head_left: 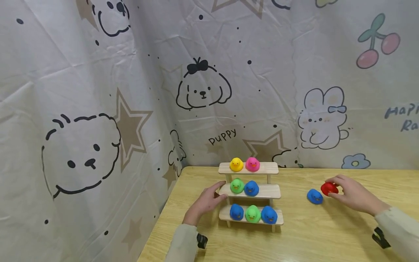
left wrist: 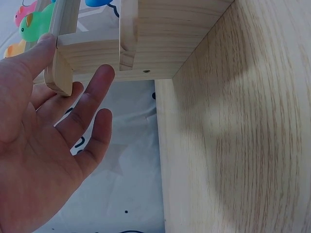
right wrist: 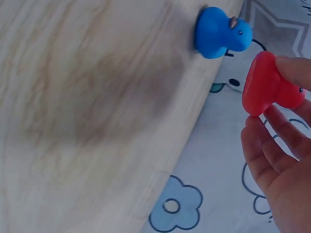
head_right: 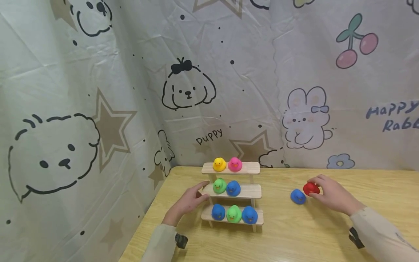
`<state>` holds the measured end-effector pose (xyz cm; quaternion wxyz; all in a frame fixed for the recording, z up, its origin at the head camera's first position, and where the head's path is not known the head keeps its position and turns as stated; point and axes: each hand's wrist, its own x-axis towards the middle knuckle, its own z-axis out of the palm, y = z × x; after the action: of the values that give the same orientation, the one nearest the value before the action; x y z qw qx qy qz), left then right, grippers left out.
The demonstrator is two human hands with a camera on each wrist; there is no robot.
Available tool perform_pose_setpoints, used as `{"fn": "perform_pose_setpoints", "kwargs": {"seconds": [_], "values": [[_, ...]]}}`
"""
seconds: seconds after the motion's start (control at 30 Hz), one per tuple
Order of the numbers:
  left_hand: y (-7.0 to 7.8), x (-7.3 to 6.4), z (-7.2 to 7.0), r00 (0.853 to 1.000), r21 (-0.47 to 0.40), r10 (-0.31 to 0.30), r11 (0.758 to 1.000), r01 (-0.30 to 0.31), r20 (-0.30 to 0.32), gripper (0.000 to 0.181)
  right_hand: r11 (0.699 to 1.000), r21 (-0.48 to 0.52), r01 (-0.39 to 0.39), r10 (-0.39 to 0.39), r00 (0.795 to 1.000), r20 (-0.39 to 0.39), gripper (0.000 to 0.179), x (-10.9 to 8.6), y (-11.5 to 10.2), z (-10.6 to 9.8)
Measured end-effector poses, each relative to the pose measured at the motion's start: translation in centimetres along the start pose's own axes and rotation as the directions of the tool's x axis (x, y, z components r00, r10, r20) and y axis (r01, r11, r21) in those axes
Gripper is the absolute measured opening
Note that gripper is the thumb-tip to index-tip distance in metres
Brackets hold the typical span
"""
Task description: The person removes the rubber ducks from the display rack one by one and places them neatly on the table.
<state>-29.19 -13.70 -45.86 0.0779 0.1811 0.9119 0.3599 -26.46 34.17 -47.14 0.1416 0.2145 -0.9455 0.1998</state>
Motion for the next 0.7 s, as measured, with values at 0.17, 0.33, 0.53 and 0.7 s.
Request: {"fn": "perform_pose_setpoints", "kwargs": {"seconds": [0.17, 0.33, 0.53, 0.7], "values": [[0.0, -0.1, 0.2, 1.000, -0.013, -0.001, 1.000, 0.001, -0.002, 0.055, 1.000, 0.002, -0.008, 0.008, 1.000, -0.002, 0.037, -0.6, 0.8, 0.4], [-0.1, 0.0, 0.3, 1.000, -0.019, 0.004, 1.000, -0.004, 0.001, 0.055, 1.000, 0.014, -0.027, 0.027, 0.999, 0.021, 0.036, -1.0, 1.6, 0.5], [0.0, -0.1, 0.1, 1.000, -0.010, -0.009, 1.000, 0.009, 0.004, 0.056, 0.998, 0.032, -0.056, 0.054, 0.996, 0.065, 0.036, -1.3, 2.2, 0.8], [0.1, -0.1, -0.1, 1.000, -0.008, 0.002, 1.000, -0.002, 0.009, 0.055, 0.997, 0.049, -0.053, 0.049, 0.996, 0.077, 0.035, -1.5, 2.6, 0.8]]}}
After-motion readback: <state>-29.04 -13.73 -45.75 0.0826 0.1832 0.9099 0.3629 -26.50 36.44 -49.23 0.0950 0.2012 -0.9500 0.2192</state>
